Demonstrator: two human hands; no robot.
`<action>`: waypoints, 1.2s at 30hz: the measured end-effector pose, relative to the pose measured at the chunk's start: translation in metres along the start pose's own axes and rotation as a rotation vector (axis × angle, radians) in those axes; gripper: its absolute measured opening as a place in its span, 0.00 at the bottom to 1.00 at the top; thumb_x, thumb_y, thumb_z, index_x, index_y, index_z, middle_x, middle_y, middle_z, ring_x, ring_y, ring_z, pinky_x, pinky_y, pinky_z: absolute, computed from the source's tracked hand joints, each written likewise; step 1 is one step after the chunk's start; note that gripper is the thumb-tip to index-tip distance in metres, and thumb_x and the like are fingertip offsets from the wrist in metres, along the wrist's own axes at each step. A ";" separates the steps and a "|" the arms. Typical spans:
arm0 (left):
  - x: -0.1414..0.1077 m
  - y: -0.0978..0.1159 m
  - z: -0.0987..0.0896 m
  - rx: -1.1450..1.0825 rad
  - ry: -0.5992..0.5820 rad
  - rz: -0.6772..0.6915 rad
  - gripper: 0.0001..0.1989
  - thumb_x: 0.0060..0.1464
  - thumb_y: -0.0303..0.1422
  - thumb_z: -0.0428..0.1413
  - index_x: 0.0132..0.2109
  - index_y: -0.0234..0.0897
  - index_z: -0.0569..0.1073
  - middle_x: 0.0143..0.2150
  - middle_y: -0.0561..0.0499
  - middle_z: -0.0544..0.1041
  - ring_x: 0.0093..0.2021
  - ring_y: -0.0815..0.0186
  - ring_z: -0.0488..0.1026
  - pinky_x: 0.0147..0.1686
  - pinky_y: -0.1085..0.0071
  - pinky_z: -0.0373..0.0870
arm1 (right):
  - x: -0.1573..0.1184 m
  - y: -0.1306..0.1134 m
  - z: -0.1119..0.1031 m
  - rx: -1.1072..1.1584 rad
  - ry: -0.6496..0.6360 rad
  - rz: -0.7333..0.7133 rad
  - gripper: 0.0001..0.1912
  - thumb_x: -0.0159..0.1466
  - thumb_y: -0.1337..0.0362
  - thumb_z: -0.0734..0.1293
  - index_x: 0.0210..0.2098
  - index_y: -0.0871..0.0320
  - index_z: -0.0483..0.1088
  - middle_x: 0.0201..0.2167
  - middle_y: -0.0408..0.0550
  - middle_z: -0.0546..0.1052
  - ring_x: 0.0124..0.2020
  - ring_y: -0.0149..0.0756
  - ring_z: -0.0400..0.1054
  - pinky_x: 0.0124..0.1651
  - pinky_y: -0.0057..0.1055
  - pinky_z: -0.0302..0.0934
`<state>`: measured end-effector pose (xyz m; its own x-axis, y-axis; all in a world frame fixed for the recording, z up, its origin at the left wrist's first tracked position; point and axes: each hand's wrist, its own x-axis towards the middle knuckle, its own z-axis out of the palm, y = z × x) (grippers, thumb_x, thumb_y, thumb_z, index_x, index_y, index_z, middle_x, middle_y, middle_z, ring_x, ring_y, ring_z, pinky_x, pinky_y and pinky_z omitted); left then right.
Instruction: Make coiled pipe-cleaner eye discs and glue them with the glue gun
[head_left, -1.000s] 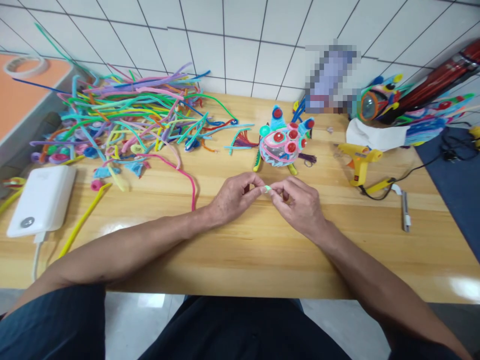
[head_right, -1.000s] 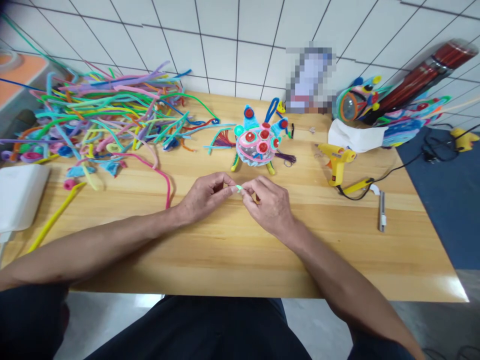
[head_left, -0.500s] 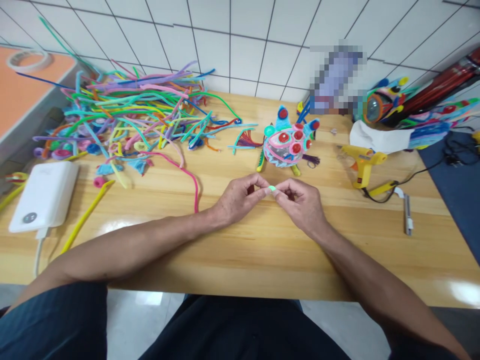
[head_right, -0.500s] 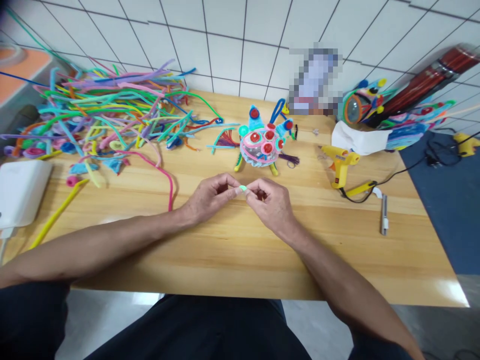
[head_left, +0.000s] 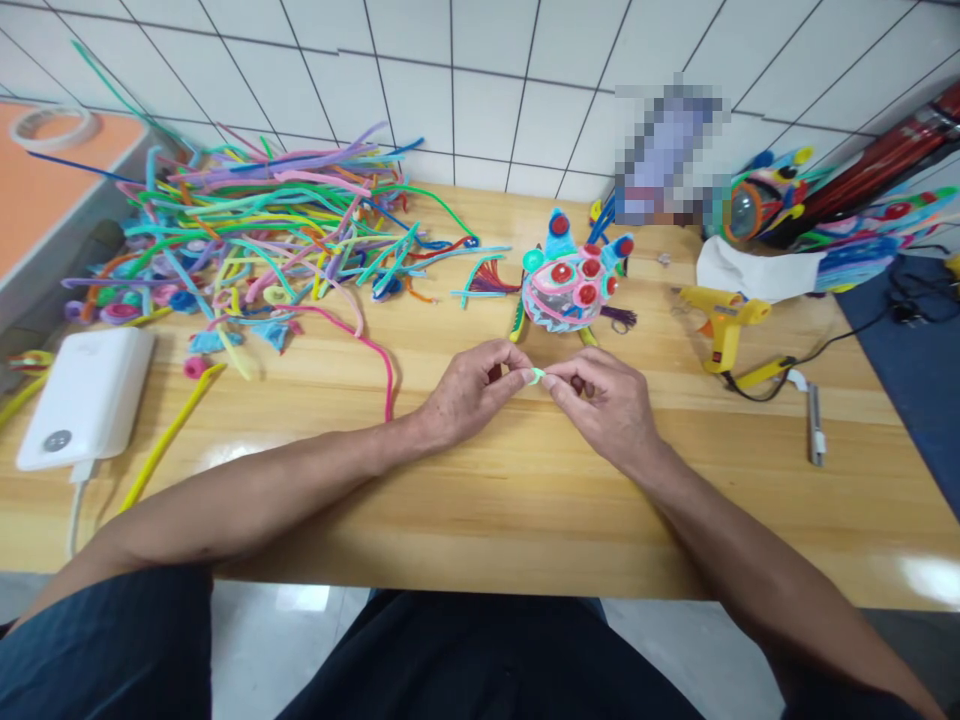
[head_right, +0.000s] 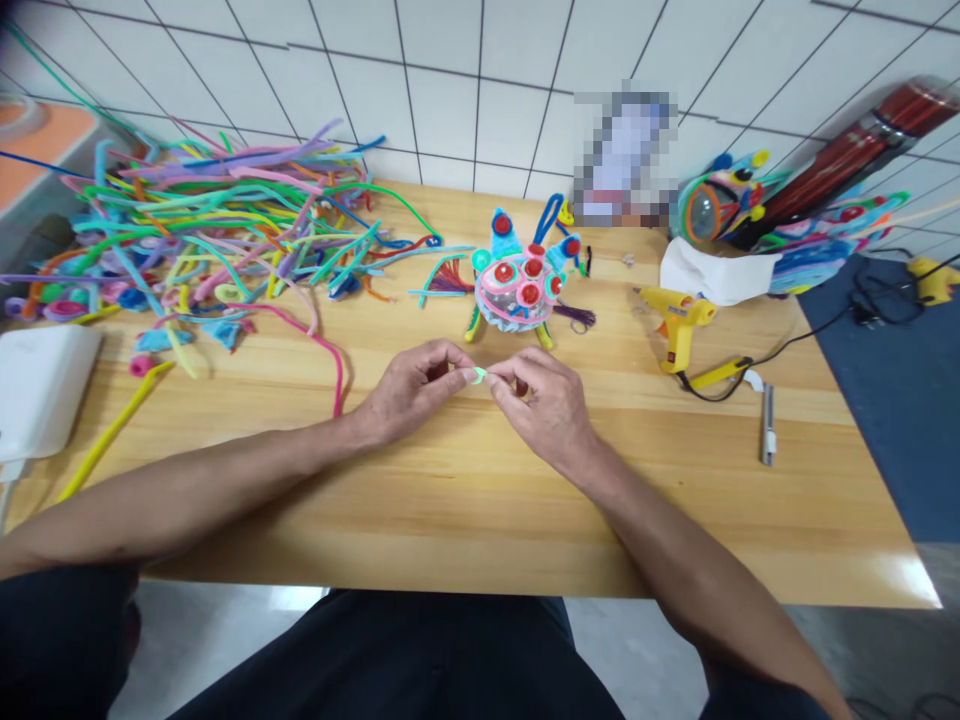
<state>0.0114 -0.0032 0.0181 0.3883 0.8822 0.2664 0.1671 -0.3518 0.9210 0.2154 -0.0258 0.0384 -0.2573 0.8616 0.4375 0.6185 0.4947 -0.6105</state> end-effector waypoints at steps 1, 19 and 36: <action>0.000 0.000 0.001 -0.024 0.005 -0.018 0.11 0.65 0.39 0.58 0.37 0.36 0.75 0.29 0.55 0.72 0.26 0.72 0.61 0.28 0.73 0.60 | 0.000 0.000 0.001 0.016 0.000 0.014 0.06 0.66 0.67 0.70 0.33 0.54 0.78 0.26 0.42 0.75 0.25 0.31 0.65 0.30 0.31 0.59; 0.000 0.000 0.000 0.034 -0.083 0.077 0.08 0.65 0.34 0.60 0.37 0.35 0.75 0.31 0.55 0.73 0.28 0.72 0.63 0.31 0.73 0.61 | -0.004 0.000 0.004 -0.082 -0.045 -0.104 0.09 0.65 0.71 0.66 0.29 0.55 0.72 0.27 0.44 0.72 0.27 0.32 0.65 0.29 0.31 0.58; -0.003 0.004 0.005 -0.107 0.013 -0.094 0.10 0.64 0.37 0.58 0.37 0.35 0.74 0.27 0.57 0.67 0.26 0.72 0.59 0.27 0.73 0.57 | -0.004 -0.002 0.005 -0.027 0.076 -0.068 0.07 0.68 0.68 0.69 0.37 0.53 0.80 0.29 0.44 0.79 0.29 0.33 0.71 0.33 0.32 0.64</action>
<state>0.0151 -0.0081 0.0194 0.3640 0.9137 0.1805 0.1048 -0.2328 0.9669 0.2109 -0.0292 0.0345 -0.2432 0.8144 0.5268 0.6213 0.5479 -0.5602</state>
